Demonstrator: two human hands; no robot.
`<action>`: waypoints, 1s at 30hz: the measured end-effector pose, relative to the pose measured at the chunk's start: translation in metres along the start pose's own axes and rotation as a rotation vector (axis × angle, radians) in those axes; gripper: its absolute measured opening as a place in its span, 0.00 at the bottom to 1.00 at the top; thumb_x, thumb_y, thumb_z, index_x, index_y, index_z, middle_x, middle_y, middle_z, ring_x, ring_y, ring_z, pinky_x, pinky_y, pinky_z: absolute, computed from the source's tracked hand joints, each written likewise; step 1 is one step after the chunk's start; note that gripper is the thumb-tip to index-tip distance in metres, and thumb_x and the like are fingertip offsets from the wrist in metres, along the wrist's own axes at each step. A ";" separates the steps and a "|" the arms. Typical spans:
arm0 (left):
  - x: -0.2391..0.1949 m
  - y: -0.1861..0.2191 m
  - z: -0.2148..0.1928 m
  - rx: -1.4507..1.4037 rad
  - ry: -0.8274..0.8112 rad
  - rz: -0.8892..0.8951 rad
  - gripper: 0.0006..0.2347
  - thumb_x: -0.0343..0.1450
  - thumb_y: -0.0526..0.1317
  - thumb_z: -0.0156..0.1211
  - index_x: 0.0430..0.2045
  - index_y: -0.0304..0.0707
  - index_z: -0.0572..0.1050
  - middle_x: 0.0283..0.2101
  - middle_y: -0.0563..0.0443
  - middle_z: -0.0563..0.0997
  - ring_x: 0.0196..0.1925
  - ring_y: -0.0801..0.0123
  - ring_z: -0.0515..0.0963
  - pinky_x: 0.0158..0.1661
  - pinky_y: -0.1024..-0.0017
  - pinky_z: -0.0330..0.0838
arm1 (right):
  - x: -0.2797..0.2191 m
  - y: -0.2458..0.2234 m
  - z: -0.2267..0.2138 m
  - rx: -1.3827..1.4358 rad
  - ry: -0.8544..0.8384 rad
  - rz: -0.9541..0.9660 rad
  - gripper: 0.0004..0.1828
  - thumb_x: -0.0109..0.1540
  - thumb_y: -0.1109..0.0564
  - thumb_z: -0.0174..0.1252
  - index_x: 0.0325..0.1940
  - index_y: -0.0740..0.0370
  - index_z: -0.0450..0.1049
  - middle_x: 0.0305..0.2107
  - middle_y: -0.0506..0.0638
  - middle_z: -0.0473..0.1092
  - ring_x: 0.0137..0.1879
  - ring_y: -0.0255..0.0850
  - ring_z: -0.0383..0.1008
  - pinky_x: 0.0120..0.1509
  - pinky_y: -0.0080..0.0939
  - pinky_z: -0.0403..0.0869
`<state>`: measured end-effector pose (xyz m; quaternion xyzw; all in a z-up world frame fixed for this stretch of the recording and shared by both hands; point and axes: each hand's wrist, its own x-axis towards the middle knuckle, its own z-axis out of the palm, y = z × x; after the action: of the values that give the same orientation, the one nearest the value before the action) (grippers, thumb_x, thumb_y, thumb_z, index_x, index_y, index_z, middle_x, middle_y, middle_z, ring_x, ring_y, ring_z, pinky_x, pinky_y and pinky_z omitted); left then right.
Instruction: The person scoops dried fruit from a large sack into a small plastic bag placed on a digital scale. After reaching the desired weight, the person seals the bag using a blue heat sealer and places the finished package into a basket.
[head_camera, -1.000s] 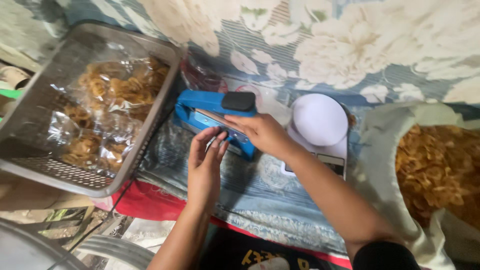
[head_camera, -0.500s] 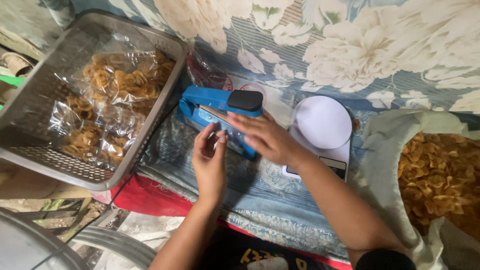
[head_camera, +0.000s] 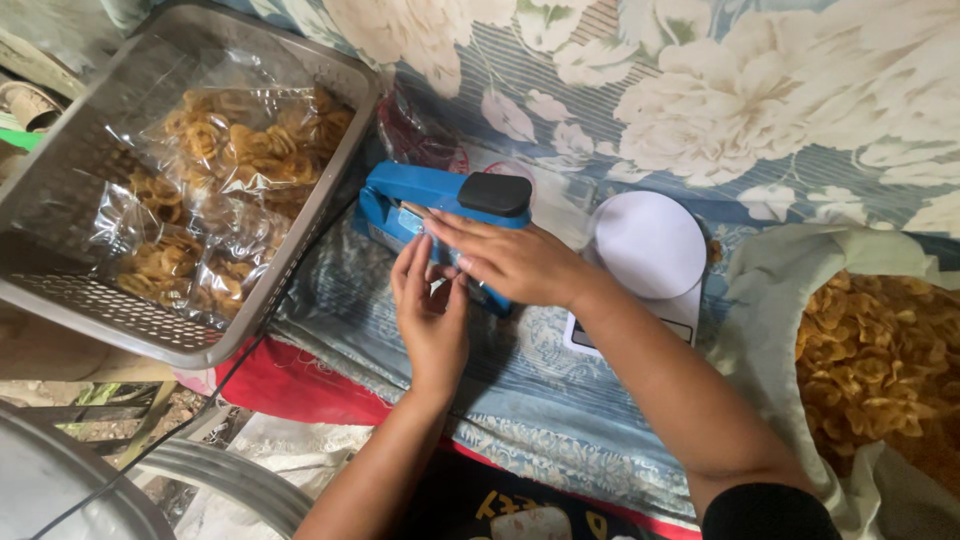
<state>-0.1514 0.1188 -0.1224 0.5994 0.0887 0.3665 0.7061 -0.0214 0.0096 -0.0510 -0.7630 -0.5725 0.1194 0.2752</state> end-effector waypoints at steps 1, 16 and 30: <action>-0.001 0.000 0.000 0.004 0.005 -0.012 0.26 0.73 0.21 0.57 0.69 0.30 0.63 0.66 0.50 0.62 0.52 0.74 0.74 0.52 0.78 0.76 | -0.004 0.007 0.002 0.073 -0.011 0.030 0.30 0.72 0.49 0.41 0.80 0.51 0.54 0.76 0.46 0.55 0.78 0.43 0.58 0.73 0.43 0.66; -0.002 -0.008 0.000 -0.044 0.022 -0.009 0.26 0.73 0.22 0.58 0.69 0.29 0.62 0.66 0.51 0.62 0.49 0.75 0.73 0.49 0.79 0.75 | -0.024 0.011 -0.010 0.608 0.398 -0.088 0.31 0.74 0.49 0.47 0.80 0.62 0.53 0.76 0.57 0.55 0.85 0.51 0.47 0.88 0.51 0.42; -0.002 -0.002 0.000 -0.103 0.023 -0.038 0.29 0.72 0.21 0.58 0.71 0.29 0.58 0.67 0.50 0.61 0.50 0.75 0.73 0.48 0.79 0.76 | -0.026 -0.050 -0.051 -0.016 0.399 -0.029 0.18 0.67 0.59 0.61 0.63 0.60 0.76 0.62 0.52 0.72 0.69 0.47 0.73 0.72 0.45 0.72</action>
<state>-0.1522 0.1178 -0.1250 0.5563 0.0894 0.3642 0.7416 -0.0450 -0.0199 0.0155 -0.7654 -0.5185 -0.0426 0.3789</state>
